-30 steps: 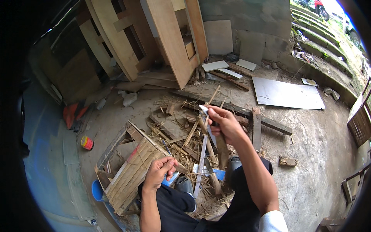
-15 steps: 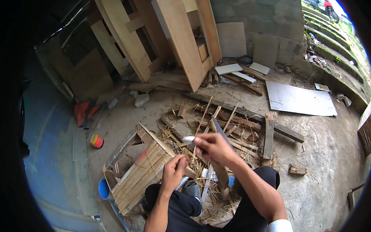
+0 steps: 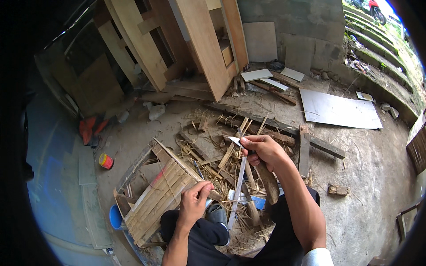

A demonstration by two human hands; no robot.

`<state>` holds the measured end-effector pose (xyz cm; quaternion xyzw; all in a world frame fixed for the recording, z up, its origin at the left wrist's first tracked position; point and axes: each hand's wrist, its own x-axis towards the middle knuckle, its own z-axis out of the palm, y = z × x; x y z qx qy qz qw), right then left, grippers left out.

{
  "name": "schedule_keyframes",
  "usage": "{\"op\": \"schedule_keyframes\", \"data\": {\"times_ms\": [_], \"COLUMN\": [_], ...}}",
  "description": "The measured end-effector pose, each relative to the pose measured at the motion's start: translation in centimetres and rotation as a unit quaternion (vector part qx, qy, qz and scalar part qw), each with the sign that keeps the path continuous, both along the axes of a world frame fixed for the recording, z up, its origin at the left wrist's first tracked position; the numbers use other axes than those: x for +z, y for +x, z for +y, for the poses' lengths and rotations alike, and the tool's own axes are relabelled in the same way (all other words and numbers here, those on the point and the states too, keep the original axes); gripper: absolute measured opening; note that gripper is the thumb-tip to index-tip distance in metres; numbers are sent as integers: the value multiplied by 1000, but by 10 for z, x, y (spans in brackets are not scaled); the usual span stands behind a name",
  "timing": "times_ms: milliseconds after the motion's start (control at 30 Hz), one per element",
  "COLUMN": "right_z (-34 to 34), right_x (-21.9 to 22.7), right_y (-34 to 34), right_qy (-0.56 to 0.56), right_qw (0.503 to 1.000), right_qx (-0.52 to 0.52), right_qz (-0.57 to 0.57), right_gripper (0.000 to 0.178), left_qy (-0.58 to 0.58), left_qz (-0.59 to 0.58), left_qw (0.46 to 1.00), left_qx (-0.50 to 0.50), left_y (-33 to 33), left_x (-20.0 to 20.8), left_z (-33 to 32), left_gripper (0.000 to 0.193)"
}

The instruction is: The person sits on the floor and uses a knife to shave thin strips from a bamboo stick. The person holds the bamboo with the left hand and draws the knife along it with the right hand, producing fine shavings that fall to the floor.

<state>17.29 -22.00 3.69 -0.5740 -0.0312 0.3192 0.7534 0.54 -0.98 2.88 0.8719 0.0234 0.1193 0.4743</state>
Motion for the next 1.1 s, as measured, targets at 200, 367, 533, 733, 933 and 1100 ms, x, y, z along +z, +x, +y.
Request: {"op": "schedule_keyframes", "data": {"times_ms": [200, 367, 533, 733, 933, 1100], "right_z": [-55, -17, 59, 47, -21, -49], "right_x": [24, 8, 1, 9, 5, -7], "right_y": [38, -14, -58, -29, 34, 29], "right_qy": [129, -83, 125, -6, 28, -112], "right_qw": [944, 987, 984, 998, 973, 959], "right_qx": [-302, -118, 124, 55, -214, -235], "right_qz": [-26, -67, 5, 9, 76, -110], "right_gripper": [17, 25, 24, 24, 17, 29], "left_qy": [-46, -40, -17, 20, -13, -147], "left_qz": [-12, 2, 6, -13, -29, 7], "left_qw": [998, 996, 998, 998, 999, 989], "left_qx": [42, 73, 53, 56, 15, 24], "left_y": [-7, 0, 8, 6, -5, -1], "left_x": [-1, -4, 3, 1, -5, -4], "left_z": [21, 22, 9, 8, 12, 21], "left_gripper": [18, 22, 23, 24, 24, 21]}}
